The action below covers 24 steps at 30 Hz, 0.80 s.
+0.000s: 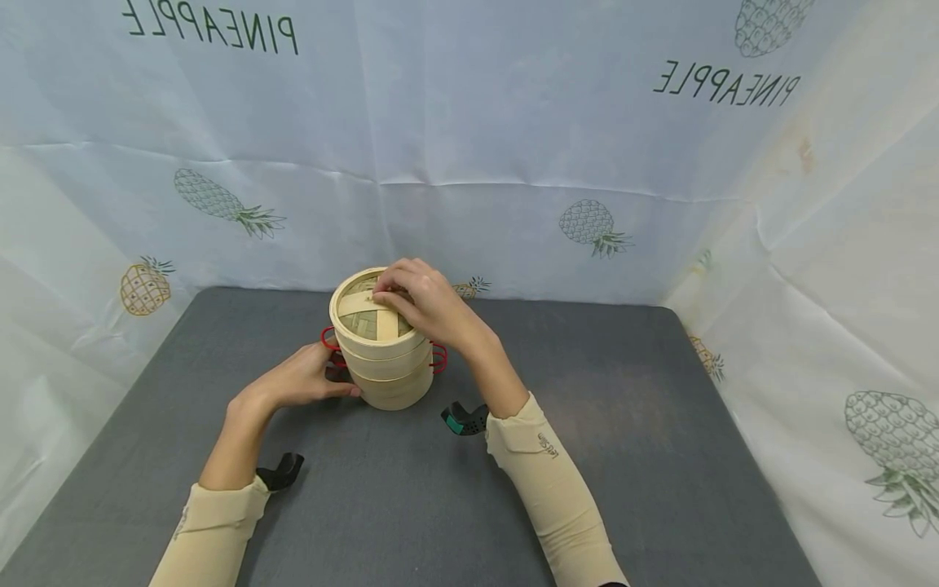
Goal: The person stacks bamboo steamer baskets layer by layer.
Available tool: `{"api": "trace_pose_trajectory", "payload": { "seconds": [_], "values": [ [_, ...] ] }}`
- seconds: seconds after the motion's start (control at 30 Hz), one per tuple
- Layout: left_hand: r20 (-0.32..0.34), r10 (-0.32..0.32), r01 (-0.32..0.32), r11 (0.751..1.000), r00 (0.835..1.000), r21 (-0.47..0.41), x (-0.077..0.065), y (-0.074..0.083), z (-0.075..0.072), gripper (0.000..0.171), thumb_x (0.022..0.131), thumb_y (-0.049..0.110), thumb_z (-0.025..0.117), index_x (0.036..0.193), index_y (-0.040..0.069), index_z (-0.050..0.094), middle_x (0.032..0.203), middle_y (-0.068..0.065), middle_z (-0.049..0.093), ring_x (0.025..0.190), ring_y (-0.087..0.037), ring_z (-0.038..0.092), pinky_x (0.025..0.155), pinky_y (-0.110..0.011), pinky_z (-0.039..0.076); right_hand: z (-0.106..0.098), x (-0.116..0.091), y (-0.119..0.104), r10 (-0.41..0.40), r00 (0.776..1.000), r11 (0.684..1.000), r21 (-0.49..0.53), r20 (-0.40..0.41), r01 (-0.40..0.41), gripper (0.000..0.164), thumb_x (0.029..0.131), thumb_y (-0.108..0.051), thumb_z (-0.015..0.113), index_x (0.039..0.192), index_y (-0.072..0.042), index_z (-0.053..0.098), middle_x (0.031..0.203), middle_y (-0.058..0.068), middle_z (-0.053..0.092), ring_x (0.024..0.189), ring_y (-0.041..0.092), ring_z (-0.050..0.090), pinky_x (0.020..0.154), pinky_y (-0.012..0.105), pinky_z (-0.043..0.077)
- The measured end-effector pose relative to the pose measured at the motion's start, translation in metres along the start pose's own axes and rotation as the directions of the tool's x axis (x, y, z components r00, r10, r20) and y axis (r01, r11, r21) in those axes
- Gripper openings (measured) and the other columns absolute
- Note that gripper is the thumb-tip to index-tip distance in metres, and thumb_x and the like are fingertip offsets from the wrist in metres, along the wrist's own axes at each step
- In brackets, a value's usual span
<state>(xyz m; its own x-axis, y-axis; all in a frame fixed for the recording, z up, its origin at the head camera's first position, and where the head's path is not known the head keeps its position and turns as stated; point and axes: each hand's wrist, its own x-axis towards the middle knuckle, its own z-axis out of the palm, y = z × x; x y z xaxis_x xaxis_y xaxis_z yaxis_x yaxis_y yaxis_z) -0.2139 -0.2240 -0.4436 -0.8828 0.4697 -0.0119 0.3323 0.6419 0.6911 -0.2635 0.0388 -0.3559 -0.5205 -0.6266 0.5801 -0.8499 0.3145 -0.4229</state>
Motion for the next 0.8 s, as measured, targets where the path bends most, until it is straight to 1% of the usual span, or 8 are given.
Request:
{"api": "trace_pose_trajectory", "payload": {
  "seconds": [0.23,0.43,0.8],
  "values": [
    [-0.003,0.010,-0.010,1.000,1.000,-0.002,-0.0008,0.0013,-0.0003,0.071,0.087,0.019,0.094,0.143,-0.004,0.057,0.134,-0.023,0.072,0.120,-0.039,0.074,0.101,-0.053,0.063,0.0003,-0.0001,-0.0012,0.008,1.000,1.000,-0.009,-0.002,-0.008,0.010,0.102,-0.011,0.076,0.108,-0.003,0.079,0.115,0.013,0.077,0.113,0.028,0.071,0.099,0.041,0.061],
    [0.000,0.010,-0.010,1.000,1.000,0.001,-0.0009,0.0010,-0.0007,0.072,0.088,0.020,0.093,0.144,-0.005,0.056,0.133,-0.023,0.072,0.119,-0.038,0.075,0.100,-0.053,0.063,-0.0002,-0.0002,-0.0028,0.020,1.000,1.000,-0.014,-0.002,-0.020,0.011,0.102,-0.011,0.076,0.108,-0.003,0.079,0.115,0.013,0.078,0.113,0.028,0.071,0.099,0.041,0.061],
    [0.009,0.013,-0.013,1.000,1.000,-0.009,-0.0018,0.0011,-0.0007,0.073,0.088,0.018,0.093,0.147,-0.003,0.054,0.135,-0.022,0.071,0.120,-0.039,0.074,0.100,-0.052,0.063,0.0003,-0.0003,-0.0049,0.047,0.999,0.999,-0.013,-0.011,-0.047,0.011,0.101,-0.012,0.077,0.108,-0.004,0.080,0.115,0.012,0.079,0.116,0.028,0.072,0.102,0.041,0.061]
  ]
}}
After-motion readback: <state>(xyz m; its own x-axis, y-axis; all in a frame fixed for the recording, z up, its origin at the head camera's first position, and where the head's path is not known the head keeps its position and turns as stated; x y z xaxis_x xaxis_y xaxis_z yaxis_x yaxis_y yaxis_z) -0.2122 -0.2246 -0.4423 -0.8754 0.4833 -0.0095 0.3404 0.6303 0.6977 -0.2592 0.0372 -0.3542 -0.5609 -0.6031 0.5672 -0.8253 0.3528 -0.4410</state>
